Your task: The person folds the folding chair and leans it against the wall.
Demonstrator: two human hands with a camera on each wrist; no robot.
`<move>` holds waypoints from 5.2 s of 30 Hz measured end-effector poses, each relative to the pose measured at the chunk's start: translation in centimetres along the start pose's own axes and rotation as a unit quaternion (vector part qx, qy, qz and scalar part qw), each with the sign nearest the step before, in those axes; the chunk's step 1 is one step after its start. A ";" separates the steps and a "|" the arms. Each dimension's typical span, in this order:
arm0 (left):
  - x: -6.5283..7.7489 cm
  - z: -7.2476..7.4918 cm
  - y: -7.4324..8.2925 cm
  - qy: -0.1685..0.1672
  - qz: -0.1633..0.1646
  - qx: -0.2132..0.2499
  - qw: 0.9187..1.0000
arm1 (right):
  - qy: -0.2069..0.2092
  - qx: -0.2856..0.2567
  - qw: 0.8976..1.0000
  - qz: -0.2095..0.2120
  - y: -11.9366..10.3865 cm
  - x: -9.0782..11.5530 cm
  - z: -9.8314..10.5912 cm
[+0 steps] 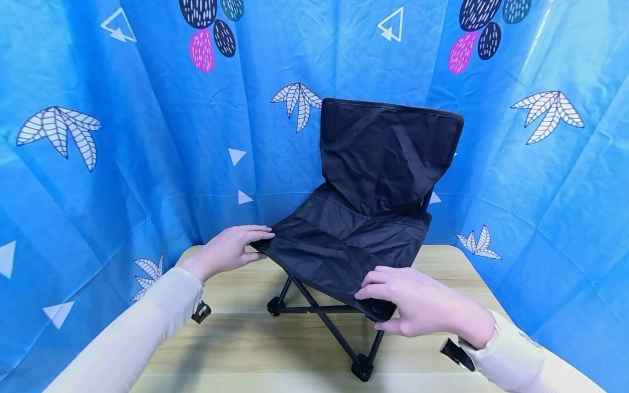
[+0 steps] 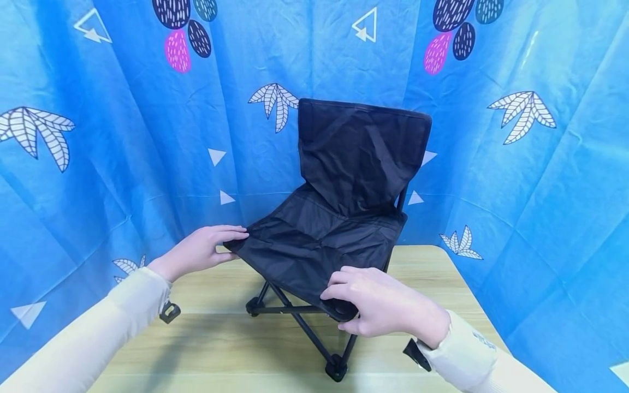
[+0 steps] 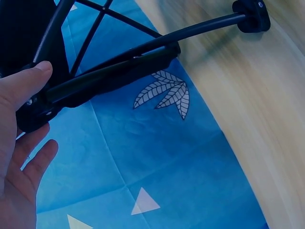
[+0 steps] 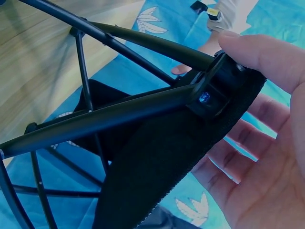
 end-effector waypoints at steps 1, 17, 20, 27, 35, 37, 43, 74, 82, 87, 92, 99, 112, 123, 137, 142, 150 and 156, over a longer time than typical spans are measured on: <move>0.0 0.0 0.0 0.001 0.001 0.000 1.000 | 0.000 0.000 1.000 0.000 0.0 0.0 0.0; 0.4 0.7 0.8 0.006 0.002 -0.015 1.000 | -0.008 -0.041 0.999 -0.021 1.6 0.3 0.3; 0.6 0.7 1.0 0.007 0.001 -0.015 1.000 | -0.007 -0.041 0.999 -0.019 1.8 0.5 0.2; 1.1 0.6 1.1 0.019 0.005 -0.018 1.000 | -0.009 -0.039 0.999 -0.017 2.2 0.6 0.2; 1.7 0.4 0.8 0.033 0.008 -0.004 0.999 | -0.024 -0.033 0.999 -0.032 2.8 0.9 0.4; 1.8 0.4 0.8 0.036 0.007 -0.002 0.999 | -0.026 -0.032 0.998 -0.036 2.9 1.0 0.4; 2.1 0.2 1.0 0.044 0.003 -0.001 0.999 | -0.031 -0.034 0.998 -0.045 3.4 1.3 0.3; 2.6 0.4 3.0 0.108 -0.050 -0.013 0.993 | -0.042 -0.057 0.989 -0.129 6.9 2.3 0.0; 2.2 0.3 3.0 0.101 -0.047 -0.003 0.994 | -0.031 -0.060 0.989 -0.135 7.6 2.5 -0.1; 2.0 0.2 2.9 0.099 -0.045 0.000 0.994 | -0.025 -0.066 0.988 -0.140 7.9 2.6 -0.2; 2.0 0.1 2.7 0.090 -0.034 0.002 0.995 | -0.019 -0.067 0.987 -0.144 7.9 2.6 -0.4; 2.3 -0.2 2.5 0.089 -0.026 0.003 0.996 | 0.010 -0.064 0.988 -0.138 7.8 2.8 -0.6; 2.8 -0.3 2.6 0.134 -0.058 0.006 0.989 | 0.157 -0.018 0.983 -0.095 8.2 3.7 -1.2; 3.3 -0.4 2.6 0.154 -0.075 -0.005 0.985 | 0.193 -0.003 0.977 -0.088 8.5 4.5 -1.5; 3.7 -0.4 2.5 0.169 -0.095 -0.009 0.981 | 0.198 -0.009 0.977 -0.084 8.4 4.7 -1.7; 3.7 -0.5 2.7 0.175 -0.090 -0.006 0.980 | 0.211 -0.005 0.975 -0.076 8.3 4.6 -1.8; 3.8 -0.5 3.0 0.186 -0.094 -0.006 0.978 | 0.234 -0.003 0.970 -0.059 8.2 4.5 -2.1; 3.7 -0.4 3.0 0.181 -0.102 -0.007 0.978 | 0.235 0.003 0.970 -0.061 8.2 4.5 -2.1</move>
Point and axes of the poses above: each hand's wrist, its own x-axis away from the middle knuckle, its own z-axis out of the back of the hand, y = z × x, the point moved 4 cm from there along -x, towards the middle knuckle, and after that the axes turned 3 degrees about -z, right-handed, at the moved point
